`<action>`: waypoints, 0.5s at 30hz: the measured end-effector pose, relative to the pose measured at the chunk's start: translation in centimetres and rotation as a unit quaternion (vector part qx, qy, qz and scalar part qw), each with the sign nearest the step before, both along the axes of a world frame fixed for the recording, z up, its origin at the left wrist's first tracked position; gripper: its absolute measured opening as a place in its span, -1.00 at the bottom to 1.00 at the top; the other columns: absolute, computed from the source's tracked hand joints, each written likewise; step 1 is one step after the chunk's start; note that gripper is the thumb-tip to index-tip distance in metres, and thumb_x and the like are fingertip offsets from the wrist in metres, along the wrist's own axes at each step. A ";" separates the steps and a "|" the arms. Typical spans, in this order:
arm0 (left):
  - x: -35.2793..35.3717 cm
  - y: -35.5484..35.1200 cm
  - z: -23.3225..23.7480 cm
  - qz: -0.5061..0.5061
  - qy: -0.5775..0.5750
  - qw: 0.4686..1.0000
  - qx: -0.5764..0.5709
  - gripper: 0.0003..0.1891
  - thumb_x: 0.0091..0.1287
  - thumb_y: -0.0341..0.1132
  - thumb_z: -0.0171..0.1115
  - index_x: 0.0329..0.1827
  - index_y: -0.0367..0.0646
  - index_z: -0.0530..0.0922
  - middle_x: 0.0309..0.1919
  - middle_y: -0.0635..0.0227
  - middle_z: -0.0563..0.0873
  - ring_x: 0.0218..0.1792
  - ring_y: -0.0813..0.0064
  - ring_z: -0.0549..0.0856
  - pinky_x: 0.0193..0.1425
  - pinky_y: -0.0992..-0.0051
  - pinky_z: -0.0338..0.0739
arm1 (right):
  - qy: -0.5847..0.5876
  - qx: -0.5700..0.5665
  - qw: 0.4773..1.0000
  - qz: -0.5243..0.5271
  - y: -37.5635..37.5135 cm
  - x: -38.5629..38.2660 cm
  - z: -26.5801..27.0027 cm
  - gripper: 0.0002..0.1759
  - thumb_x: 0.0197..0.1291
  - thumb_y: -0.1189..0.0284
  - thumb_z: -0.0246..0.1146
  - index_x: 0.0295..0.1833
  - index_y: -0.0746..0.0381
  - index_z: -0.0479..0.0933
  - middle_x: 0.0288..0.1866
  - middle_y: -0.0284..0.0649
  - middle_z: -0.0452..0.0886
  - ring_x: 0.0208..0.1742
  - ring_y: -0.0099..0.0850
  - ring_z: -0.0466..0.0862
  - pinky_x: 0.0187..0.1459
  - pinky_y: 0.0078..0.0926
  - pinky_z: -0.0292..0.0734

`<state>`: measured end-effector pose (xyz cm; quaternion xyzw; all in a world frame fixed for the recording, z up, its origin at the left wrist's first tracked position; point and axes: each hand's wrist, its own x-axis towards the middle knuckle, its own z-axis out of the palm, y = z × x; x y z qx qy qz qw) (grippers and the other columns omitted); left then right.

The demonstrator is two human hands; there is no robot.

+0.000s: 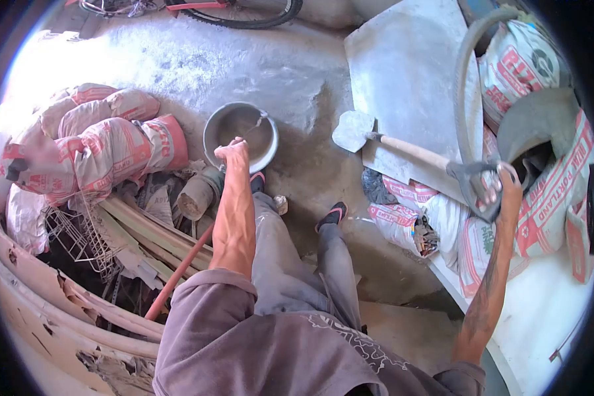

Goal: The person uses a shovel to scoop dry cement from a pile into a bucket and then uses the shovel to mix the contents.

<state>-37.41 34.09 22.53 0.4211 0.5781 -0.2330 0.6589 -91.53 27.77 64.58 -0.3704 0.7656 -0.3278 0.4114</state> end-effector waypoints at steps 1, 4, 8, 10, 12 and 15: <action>0.6 -0.6 0.1 0.025 -0.012 1.000 0.013 -0.64 0.23 0.00 -0.12 -0.03 0.06 0.43 -0.14 0.29 0.60 -0.19 0.43 0.56 -0.07 0.32 0.40 | 0.007 0.003 1.000 -0.020 0.7 0.3 0.2 -0.72 0.22 0.36 0.11 -0.04 0.30 0.43 -0.63 -0.38 0.29 -0.79 -0.59 0.25 -0.76 -0.57 0.20; 6.4 -1.4 -4.5 -0.055 -0.117 0.981 -0.143 -0.60 0.21 0.01 -0.11 -0.01 0.00 0.42 -0.16 0.24 0.58 -0.23 0.35 0.57 0.11 0.28 0.35 | 0.041 0.007 0.999 -0.022 2.8 0.0 0.2 -0.73 0.21 0.35 0.11 -0.08 0.31 0.46 -0.64 -0.39 0.28 -0.80 -0.59 0.24 -0.77 -0.58 0.21; 14.9 -4.3 -1.8 -0.392 -0.108 0.909 -0.090 -0.42 0.23 0.07 -0.02 0.20 -0.15 0.30 -0.12 0.23 0.52 -0.19 0.26 0.53 0.09 0.17 0.31 | 0.060 0.010 0.995 -0.078 6.8 -0.3 -1.0 -0.82 0.24 0.35 0.09 -0.24 0.26 0.43 -0.68 -0.41 0.22 -0.80 -0.58 0.23 -0.75 -0.57 0.23; 19.2 -4.9 -2.8 -0.590 -0.195 0.783 0.003 -0.38 0.18 0.08 0.13 0.06 -0.33 0.42 -0.23 0.18 0.56 -0.29 0.30 0.55 -0.18 0.22 0.44 | 0.029 -0.005 0.996 -0.085 9.9 -2.0 -1.6 -0.82 0.22 0.36 0.11 -0.34 0.24 0.41 -0.70 -0.41 0.20 -0.80 -0.56 0.23 -0.75 -0.53 0.24; 21.3 -3.7 -3.4 -0.631 -0.208 0.747 0.026 -0.39 0.17 0.06 0.15 -0.02 -0.41 0.46 -0.30 0.18 0.57 -0.37 0.34 0.54 -0.30 0.27 0.44 | 0.036 0.032 0.992 -0.116 11.7 1.4 -0.6 -0.80 0.22 0.37 0.10 -0.42 0.21 0.35 -0.70 -0.40 0.21 -0.80 -0.55 0.23 -0.73 -0.52 0.25; 19.9 -1.8 -2.9 -0.709 -0.310 0.620 0.126 -0.50 0.19 -0.02 0.12 -0.28 -0.45 0.54 -0.45 0.23 0.59 -0.44 0.42 0.52 -0.39 0.31 0.42 | -0.008 0.037 0.986 -0.162 16.0 1.8 -1.3 -0.83 0.23 0.40 0.09 -0.39 0.22 0.36 -0.69 -0.40 0.21 -0.78 -0.55 0.24 -0.70 -0.48 0.27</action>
